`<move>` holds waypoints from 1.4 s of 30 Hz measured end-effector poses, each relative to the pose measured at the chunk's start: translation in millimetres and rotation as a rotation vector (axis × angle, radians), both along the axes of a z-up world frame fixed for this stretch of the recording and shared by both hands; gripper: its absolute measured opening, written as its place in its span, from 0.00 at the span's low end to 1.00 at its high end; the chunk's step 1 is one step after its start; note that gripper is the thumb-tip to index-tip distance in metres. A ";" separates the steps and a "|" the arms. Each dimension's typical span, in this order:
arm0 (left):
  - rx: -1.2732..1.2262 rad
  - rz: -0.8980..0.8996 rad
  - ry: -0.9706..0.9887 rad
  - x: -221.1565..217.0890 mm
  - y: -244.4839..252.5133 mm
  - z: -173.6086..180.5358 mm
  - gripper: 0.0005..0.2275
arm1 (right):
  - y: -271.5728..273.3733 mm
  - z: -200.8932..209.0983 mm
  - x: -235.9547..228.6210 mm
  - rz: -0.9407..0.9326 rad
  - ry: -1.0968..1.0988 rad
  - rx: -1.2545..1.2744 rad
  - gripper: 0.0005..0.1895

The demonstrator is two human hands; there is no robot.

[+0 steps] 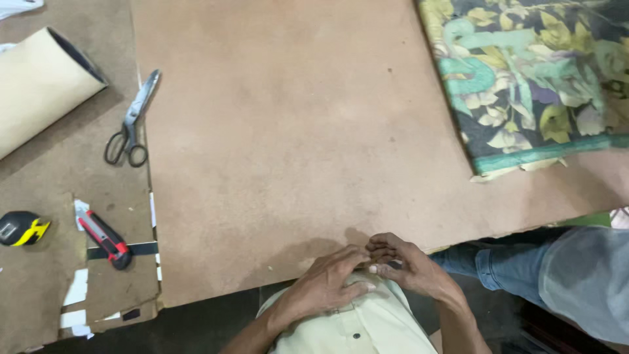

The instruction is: The person uses scissors to trim the excess backing paper around the edges of a large printed poster mounted on a workbench. After trimming all sides, the person and a coworker fold the poster in half.

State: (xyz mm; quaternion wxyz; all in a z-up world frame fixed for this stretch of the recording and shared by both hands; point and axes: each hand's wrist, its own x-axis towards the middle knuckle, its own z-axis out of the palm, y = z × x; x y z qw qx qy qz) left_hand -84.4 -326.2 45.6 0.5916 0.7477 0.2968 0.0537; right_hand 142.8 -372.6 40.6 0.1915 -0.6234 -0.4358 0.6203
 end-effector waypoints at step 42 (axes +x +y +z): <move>-0.380 1.119 -0.645 -225.9 285.3 -165.4 0.15 | -102.0 -18.0 -211.3 -0.170 -0.173 -0.021 0.28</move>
